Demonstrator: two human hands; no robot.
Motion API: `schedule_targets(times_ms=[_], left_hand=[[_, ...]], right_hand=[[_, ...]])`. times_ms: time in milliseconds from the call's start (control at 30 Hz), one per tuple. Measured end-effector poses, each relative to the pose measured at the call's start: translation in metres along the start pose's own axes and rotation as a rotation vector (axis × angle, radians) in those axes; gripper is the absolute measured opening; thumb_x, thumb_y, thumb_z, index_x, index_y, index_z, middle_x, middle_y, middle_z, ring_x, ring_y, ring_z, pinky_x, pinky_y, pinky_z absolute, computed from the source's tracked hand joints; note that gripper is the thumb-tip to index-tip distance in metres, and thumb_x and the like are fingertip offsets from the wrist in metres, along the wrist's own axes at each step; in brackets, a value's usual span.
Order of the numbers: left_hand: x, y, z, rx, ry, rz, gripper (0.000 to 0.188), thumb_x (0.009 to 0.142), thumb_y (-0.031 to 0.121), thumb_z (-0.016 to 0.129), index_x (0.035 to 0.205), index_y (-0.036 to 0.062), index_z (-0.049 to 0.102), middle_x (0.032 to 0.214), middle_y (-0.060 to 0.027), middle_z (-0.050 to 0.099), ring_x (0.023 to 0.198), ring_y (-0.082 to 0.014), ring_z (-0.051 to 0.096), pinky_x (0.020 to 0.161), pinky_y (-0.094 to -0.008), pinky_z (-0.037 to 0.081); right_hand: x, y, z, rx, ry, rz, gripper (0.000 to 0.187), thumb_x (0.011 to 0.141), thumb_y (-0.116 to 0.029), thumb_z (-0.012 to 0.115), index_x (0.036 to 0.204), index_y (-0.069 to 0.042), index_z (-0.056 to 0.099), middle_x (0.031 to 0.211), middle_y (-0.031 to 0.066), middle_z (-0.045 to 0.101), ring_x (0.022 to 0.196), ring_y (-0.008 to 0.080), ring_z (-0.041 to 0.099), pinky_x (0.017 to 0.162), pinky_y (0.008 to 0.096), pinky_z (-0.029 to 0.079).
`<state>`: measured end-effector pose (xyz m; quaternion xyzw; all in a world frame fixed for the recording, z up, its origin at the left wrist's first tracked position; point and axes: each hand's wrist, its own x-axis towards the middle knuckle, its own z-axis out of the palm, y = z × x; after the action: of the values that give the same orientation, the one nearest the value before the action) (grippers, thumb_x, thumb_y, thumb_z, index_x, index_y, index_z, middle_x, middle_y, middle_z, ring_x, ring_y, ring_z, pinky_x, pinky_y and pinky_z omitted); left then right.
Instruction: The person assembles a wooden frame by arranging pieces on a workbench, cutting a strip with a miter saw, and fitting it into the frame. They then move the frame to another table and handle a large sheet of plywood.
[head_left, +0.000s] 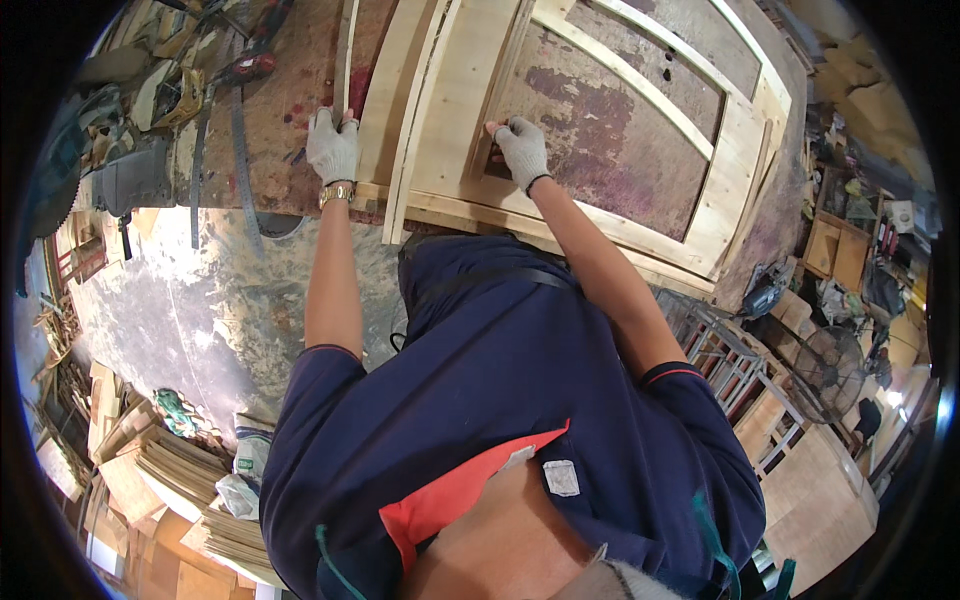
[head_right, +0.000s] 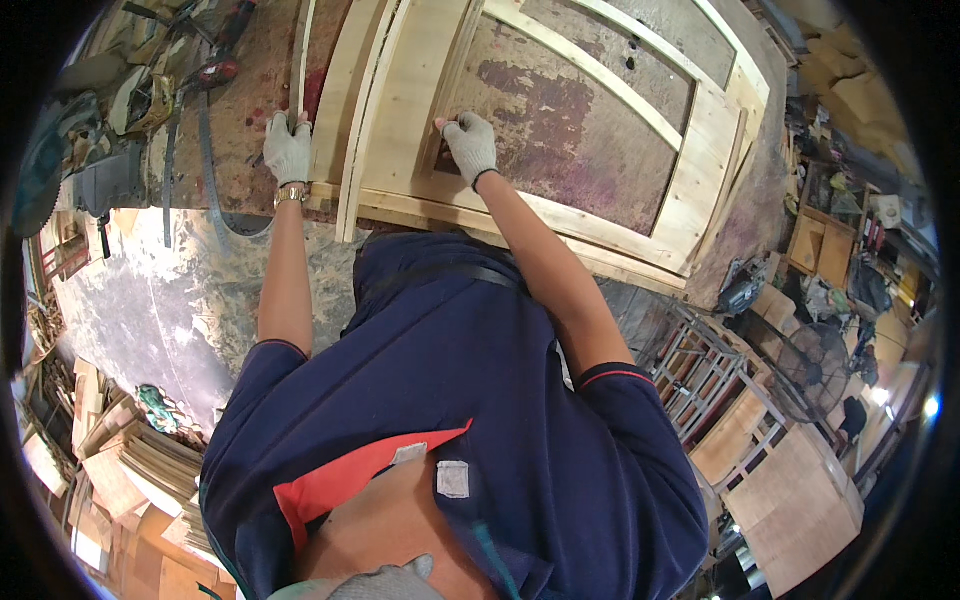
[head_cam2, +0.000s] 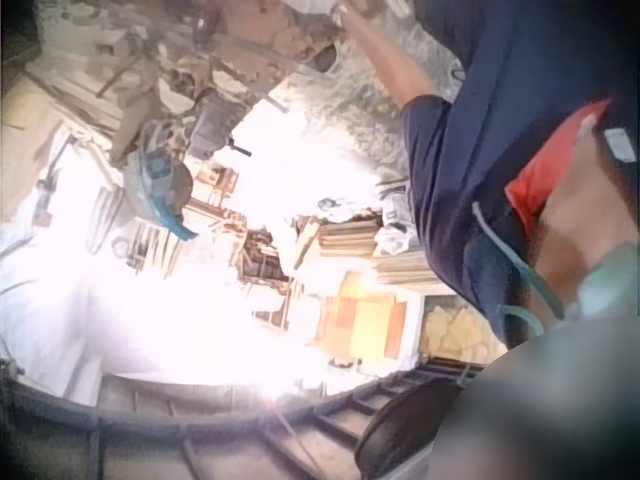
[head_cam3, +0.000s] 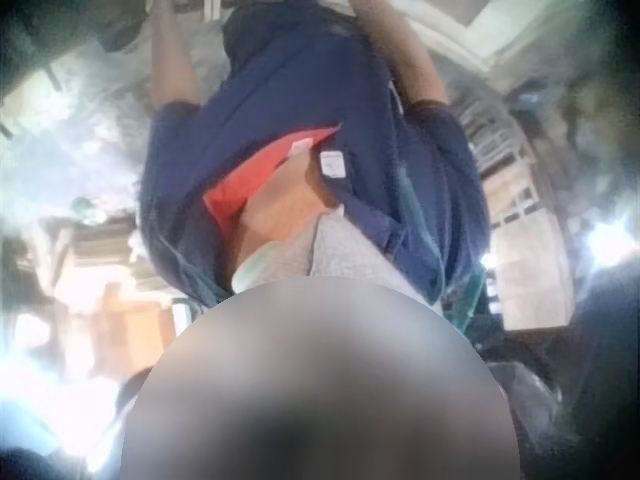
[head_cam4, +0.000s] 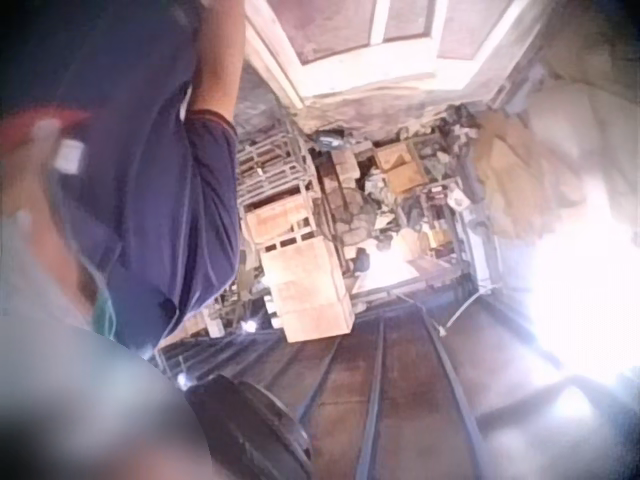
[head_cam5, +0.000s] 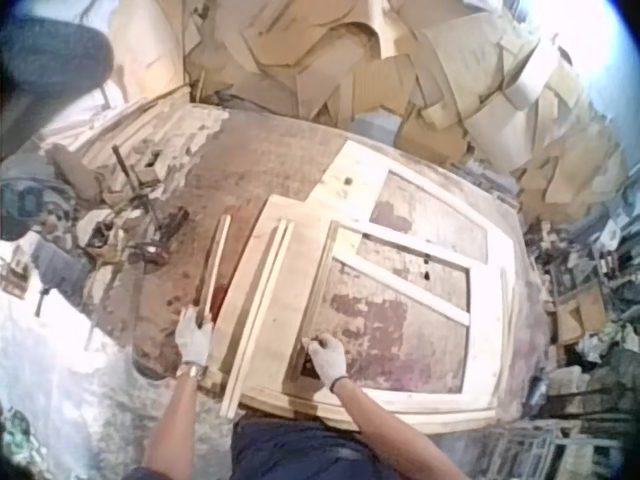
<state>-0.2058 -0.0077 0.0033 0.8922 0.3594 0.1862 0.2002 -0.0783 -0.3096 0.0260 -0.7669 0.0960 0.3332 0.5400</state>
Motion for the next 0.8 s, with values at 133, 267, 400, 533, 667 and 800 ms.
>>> schedule_targets(times_ms=[133, 267, 400, 533, 667, 800], left_hand=[[-0.001, 0.001, -0.001, 0.012, 0.002, 0.003, 0.036, 0.092, 0.034, 0.076, 0.11, 0.0033, 0.067, 0.103, -0.0188, 0.07, 0.097, -0.0423, 0.068, 0.082, -0.0517, 0.054], [-0.001, 0.003, -0.001, 0.023, 0.0, -0.012, 0.037, 0.091, 0.033, 0.076, 0.11, 0.0034, 0.066, 0.103, -0.0189, 0.069, 0.096, -0.0424, 0.067, 0.081, -0.0512, 0.055], [-0.001, 0.001, 0.0, 0.013, 0.022, 0.021, 0.038, 0.091, 0.034, 0.077, 0.11, 0.0033, 0.066, 0.102, -0.0195, 0.068, 0.095, -0.0427, 0.067, 0.079, -0.0514, 0.055], [0.0, 0.0, 0.0, 0.017, 0.037, 0.025, 0.037, 0.091, 0.034, 0.077, 0.109, 0.0035, 0.065, 0.099, -0.0199, 0.067, 0.093, -0.0434, 0.067, 0.078, -0.0523, 0.054], [-0.001, 0.007, -0.004, 0.038, 0.025, -0.002, 0.035, 0.093, 0.037, 0.074, 0.104, 0.0041, 0.065, 0.097, -0.0207, 0.066, 0.091, -0.0435, 0.066, 0.077, -0.0532, 0.054], [-0.001, 0.008, -0.005, -0.02, 0.025, -0.029, 0.032, 0.093, 0.036, 0.074, 0.099, 0.0051, 0.067, 0.094, -0.0183, 0.067, 0.089, -0.041, 0.067, 0.076, -0.0514, 0.053]], right_hand=[[0.003, 0.002, -0.004, 0.071, -0.035, 0.065, 0.028, 0.096, -0.032, 0.078, 0.095, -0.005, 0.069, 0.078, 0.0008, 0.063, 0.066, 0.0106, 0.062, 0.055, 0.0269, 0.055], [0.005, 0.0, -0.008, 0.096, -0.066, 0.091, 0.027, 0.096, -0.031, 0.079, 0.094, -0.006, 0.069, 0.079, 0.0012, 0.064, 0.064, 0.0112, 0.061, 0.054, 0.027, 0.055], [0.011, 0.006, -0.008, 0.113, -0.078, 0.099, 0.025, 0.095, -0.029, 0.079, 0.095, -0.006, 0.069, 0.08, 0.0015, 0.065, 0.065, 0.0116, 0.061, 0.054, 0.0271, 0.054], [0.01, 0.005, -0.007, 0.15, -0.074, 0.1, 0.023, 0.094, -0.028, 0.08, 0.095, -0.007, 0.069, 0.081, 0.0014, 0.065, 0.066, 0.0122, 0.061, 0.054, 0.0275, 0.055], [0.007, 0.001, -0.011, 0.168, -0.119, 0.079, 0.024, 0.094, -0.029, 0.08, 0.094, -0.007, 0.07, 0.081, 0.0011, 0.064, 0.065, 0.0126, 0.061, 0.053, 0.028, 0.055], [0.005, -0.001, -0.011, 0.13, -0.098, 0.123, 0.024, 0.094, -0.028, 0.08, 0.093, -0.006, 0.069, 0.082, 0.0018, 0.066, 0.066, 0.0131, 0.064, 0.054, 0.0287, 0.056]])
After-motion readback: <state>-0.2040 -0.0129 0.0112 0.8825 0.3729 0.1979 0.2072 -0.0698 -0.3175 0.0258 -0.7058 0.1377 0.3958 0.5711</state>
